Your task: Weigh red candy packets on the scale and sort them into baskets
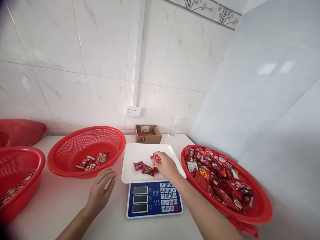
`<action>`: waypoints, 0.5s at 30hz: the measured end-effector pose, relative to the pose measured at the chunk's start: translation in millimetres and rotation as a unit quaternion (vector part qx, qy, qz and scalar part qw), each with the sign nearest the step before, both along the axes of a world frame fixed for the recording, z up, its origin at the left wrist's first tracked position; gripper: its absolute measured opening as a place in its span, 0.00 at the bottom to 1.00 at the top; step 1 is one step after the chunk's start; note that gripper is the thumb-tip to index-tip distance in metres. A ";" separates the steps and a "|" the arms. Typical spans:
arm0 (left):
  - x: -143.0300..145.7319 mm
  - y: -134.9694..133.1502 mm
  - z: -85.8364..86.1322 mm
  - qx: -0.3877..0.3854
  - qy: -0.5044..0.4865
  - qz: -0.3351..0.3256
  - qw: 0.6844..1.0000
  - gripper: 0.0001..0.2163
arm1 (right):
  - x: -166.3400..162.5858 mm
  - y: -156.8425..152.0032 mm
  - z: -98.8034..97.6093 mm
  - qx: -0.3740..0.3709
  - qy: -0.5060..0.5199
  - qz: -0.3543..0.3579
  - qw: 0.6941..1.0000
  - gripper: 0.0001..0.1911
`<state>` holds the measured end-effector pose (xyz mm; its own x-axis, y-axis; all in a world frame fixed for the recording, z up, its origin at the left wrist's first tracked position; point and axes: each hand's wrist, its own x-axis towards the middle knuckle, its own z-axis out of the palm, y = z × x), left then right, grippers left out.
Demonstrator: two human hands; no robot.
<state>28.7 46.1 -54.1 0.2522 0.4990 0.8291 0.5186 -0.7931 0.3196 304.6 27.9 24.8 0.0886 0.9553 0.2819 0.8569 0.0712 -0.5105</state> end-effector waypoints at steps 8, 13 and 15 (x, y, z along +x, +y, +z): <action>0.1 -0.3 2.5 -0.003 -0.006 -0.005 1.000 0.07 | -16.1 5.9 -1.7 -0.053 -0.096 0.059 0.992 0.29; 0.6 -1.0 3.4 -0.001 -0.004 -0.001 1.000 0.07 | -26.1 -5.5 -3.3 -0.147 -0.143 0.131 0.970 0.32; 0.6 -0.8 3.1 -0.001 -0.003 0.000 1.000 0.07 | -29.6 -11.3 -3.6 -0.162 -0.150 0.155 0.963 0.32</action>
<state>29.3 45.3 -51.0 0.2464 0.5008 0.8297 0.5169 -0.7921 0.3247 275.0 16.6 21.2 -0.2530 0.9651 -0.0675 0.9328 0.2248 -0.2816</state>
